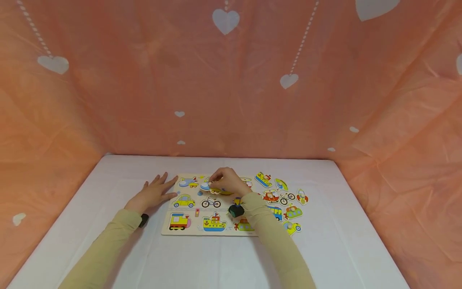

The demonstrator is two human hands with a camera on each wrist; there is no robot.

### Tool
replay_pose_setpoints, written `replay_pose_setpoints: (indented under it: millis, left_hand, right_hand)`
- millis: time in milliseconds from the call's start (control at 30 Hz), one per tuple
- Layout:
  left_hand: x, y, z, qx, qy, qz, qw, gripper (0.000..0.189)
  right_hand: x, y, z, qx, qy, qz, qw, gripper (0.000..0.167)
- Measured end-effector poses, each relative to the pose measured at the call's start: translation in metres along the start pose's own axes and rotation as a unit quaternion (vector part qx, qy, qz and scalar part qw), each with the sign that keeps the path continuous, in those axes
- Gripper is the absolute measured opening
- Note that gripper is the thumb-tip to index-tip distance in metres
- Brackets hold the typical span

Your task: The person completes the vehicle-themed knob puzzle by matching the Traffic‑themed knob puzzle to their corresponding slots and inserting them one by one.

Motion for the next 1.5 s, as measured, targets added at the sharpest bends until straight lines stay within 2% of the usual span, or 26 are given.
replay_pose_setpoints:
  millis: [267, 500, 800, 1133, 1500]
  left_hand:
    - [0.002, 0.0, -0.001, 0.002, 0.004, 0.0, 1.0, 0.073]
    - [0.001, -0.001, -0.002, 0.003, 0.005, 0.001, 1.0, 0.073]
    - [0.001, -0.001, -0.005, 0.0, 0.005, 0.001, 1.0, 0.073]
    - [-0.001, -0.003, -0.008, -0.005, -0.001, 0.004, 1.0, 0.074]
    - [-0.001, -0.002, -0.008, 0.001, 0.001, 0.004, 1.0, 0.072]
  right_hand:
    - [-0.017, 0.016, 0.003, -0.04, 0.011, 0.013, 0.9991, 0.01]
    - [-0.029, 0.029, 0.015, -0.032, 0.015, 0.008, 0.9993, 0.013]
    - [-0.042, 0.041, 0.015, -0.038, 0.029, -0.004, 0.9989, 0.013]
    - [-0.049, 0.043, 0.006, -0.084, 0.042, -0.015, 0.9954, 0.011]
    - [-0.052, 0.045, 0.005, -0.089, 0.074, -0.033, 0.9927, 0.009]
Point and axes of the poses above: each hand's wrist, its own y-axis towards the middle knuckle, its own x-axis out of the back of the hand, z = x × y, the point moved 9 cm from there along y, towards the middle knuckle, and after that the axes turned 4 degrees about -y, right-handed, at the moved point
